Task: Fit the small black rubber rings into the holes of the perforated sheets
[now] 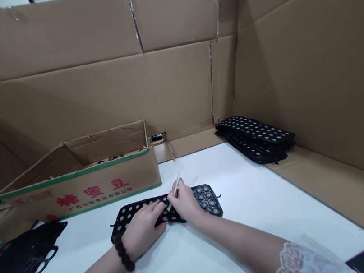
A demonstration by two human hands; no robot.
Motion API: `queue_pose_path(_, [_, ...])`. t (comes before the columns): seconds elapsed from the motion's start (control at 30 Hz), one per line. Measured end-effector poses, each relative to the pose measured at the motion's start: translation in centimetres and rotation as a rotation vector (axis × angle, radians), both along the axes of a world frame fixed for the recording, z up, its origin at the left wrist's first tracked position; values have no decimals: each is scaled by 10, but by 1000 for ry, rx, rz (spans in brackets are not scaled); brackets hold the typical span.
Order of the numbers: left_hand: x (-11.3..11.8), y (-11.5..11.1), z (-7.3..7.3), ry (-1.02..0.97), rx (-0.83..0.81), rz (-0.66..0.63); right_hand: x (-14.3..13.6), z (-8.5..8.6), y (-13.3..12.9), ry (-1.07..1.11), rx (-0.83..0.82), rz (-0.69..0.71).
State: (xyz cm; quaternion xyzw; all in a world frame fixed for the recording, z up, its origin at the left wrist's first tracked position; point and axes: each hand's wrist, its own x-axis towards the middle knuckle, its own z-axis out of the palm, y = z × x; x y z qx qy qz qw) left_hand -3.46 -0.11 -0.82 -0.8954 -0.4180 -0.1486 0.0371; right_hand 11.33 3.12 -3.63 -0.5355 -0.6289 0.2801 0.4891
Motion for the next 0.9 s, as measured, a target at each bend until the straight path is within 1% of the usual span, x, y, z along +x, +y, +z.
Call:
queue_pose_path(0.1, [-1,-2,-4,-5,14,-21,2,0,0,8,-16,-3])
queue_pose_path(0.2, [-3,-3,-4,-14,3,-32,3,1,0,22,-8,-12])
queue_pose_path(0.3, [-3,-3,-4,-7,-9,-6,3,1,0,29,-5,-25])
queue_pose_path(0.4, [1,-4,-3,-43,-33,50,3,1,1,43,3,-20])
queue_pose_path(0.47, [3,-5,-1,-49,-59,62,3,0,1,58,3,-20])
queue_pose_path(0.53, [4,-5,1,-7,-87,55,2,0,2,66,-11,-32])
queue_pose_path(0.6, [5,-5,1,77,-90,53,2,0,2,56,-22,-40])
queue_pose_path(0.7, [7,-3,-1,216,-11,27,2,0,3,27,-19,-42])
queue_pose_path(0.8, [8,-1,-2,280,92,-7,2,-2,4,22,-24,-58])
queue_pose_path(0.9, [5,1,3,321,92,-71,2,-4,6,16,-27,-62])
